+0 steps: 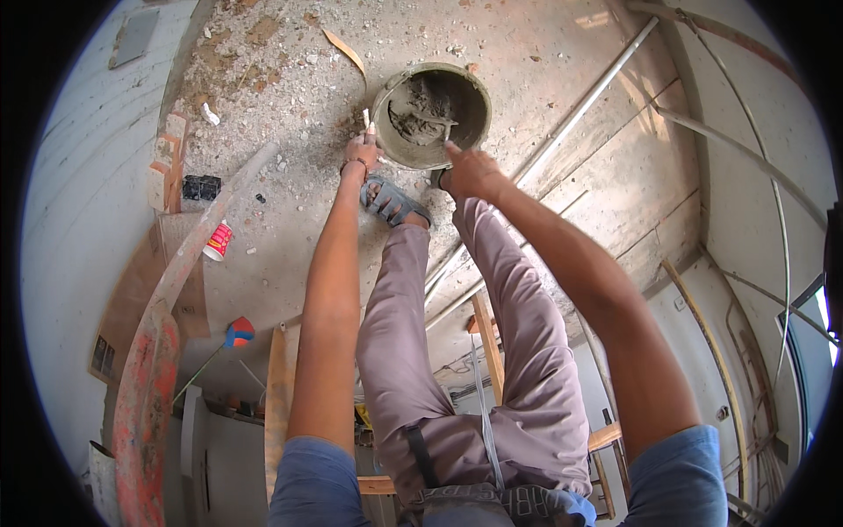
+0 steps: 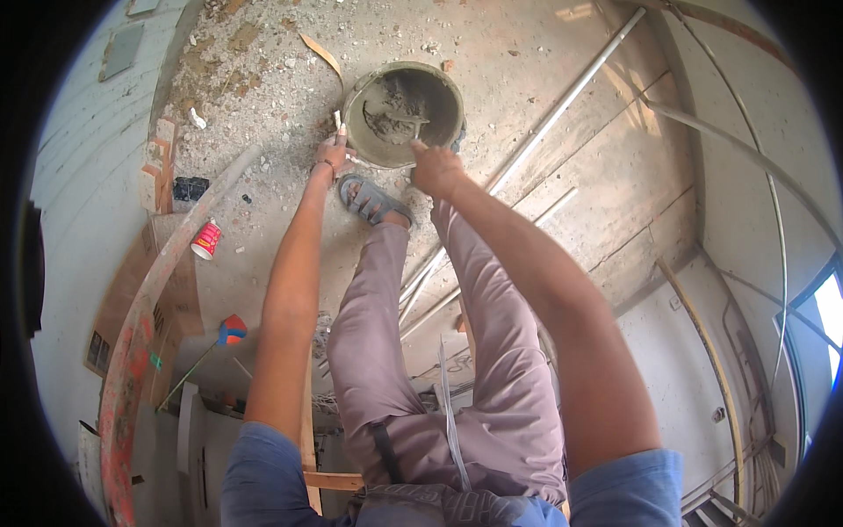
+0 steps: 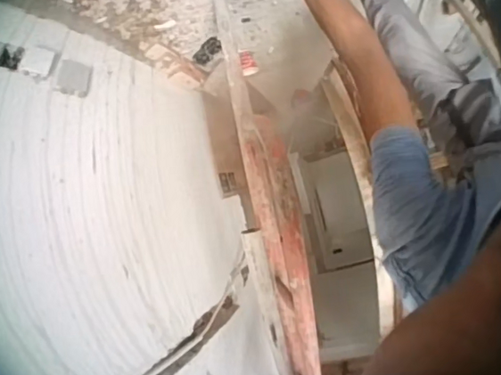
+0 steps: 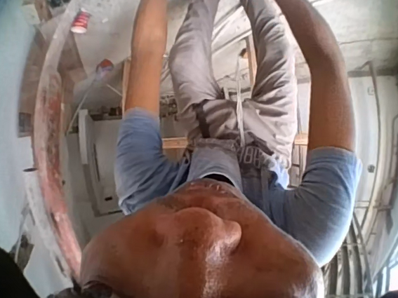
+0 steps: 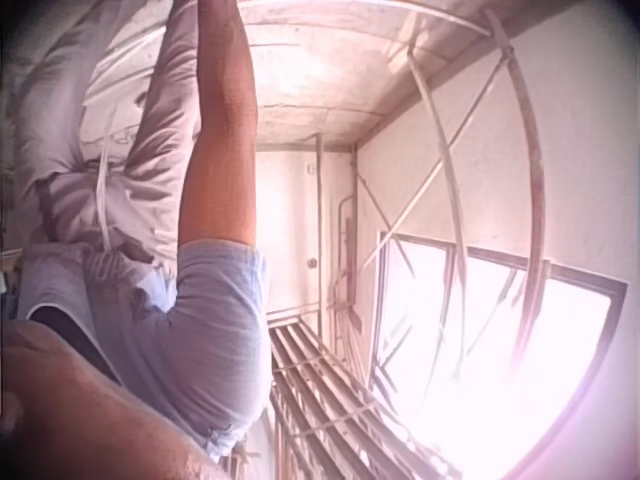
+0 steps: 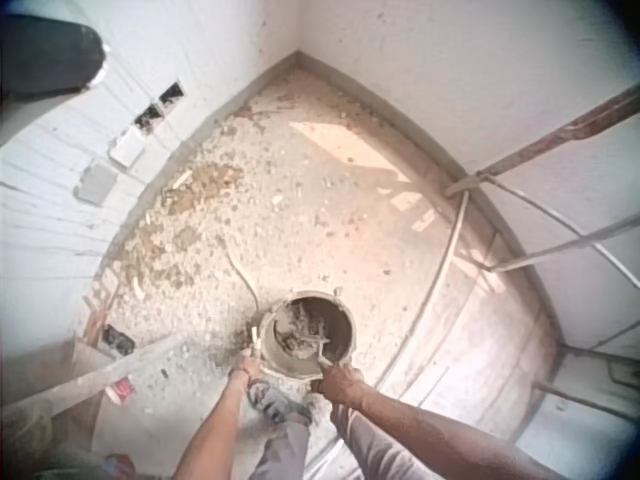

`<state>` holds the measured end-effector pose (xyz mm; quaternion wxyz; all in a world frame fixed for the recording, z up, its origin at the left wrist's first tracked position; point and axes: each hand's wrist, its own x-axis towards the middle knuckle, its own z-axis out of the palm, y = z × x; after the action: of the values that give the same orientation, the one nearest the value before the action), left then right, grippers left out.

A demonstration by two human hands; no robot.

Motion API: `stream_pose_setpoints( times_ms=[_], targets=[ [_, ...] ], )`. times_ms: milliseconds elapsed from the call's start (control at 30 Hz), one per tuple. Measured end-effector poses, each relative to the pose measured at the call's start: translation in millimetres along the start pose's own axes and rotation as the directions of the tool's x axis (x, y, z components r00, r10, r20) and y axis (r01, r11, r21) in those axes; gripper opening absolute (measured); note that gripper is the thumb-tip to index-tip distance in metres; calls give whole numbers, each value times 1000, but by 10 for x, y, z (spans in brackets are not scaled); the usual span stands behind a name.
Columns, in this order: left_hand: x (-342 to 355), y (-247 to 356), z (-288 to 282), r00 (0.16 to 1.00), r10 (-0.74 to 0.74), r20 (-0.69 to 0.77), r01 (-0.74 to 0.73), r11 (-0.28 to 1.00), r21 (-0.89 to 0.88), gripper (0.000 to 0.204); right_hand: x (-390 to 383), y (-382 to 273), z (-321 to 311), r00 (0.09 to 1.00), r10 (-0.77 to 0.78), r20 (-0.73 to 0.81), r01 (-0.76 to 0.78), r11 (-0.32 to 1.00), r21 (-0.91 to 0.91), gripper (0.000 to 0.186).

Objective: The person applies plaster to a wall using a trowel after pouring water from a cup into a bucket containing the mixture.

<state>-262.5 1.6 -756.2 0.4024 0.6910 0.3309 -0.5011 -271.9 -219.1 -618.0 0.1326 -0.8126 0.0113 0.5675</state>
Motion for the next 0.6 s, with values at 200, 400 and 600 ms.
stream_pose_setpoints(
  times_ms=[200,400,600],
  targets=[
    [485,-363,-201,973,205,-110,-179,962,207,53,163,42,-606,985,168,44,-172,906,386,65],
    [643,-493,124,950,293,-112,-238,905,352,55,21,-246,216,991,51,127,-97,920,381,74],
    [615,-465,-43,907,394,-150,-323,878,353,59,198,-37,-267,989,4,-148,41,952,304,50]
  ],
)
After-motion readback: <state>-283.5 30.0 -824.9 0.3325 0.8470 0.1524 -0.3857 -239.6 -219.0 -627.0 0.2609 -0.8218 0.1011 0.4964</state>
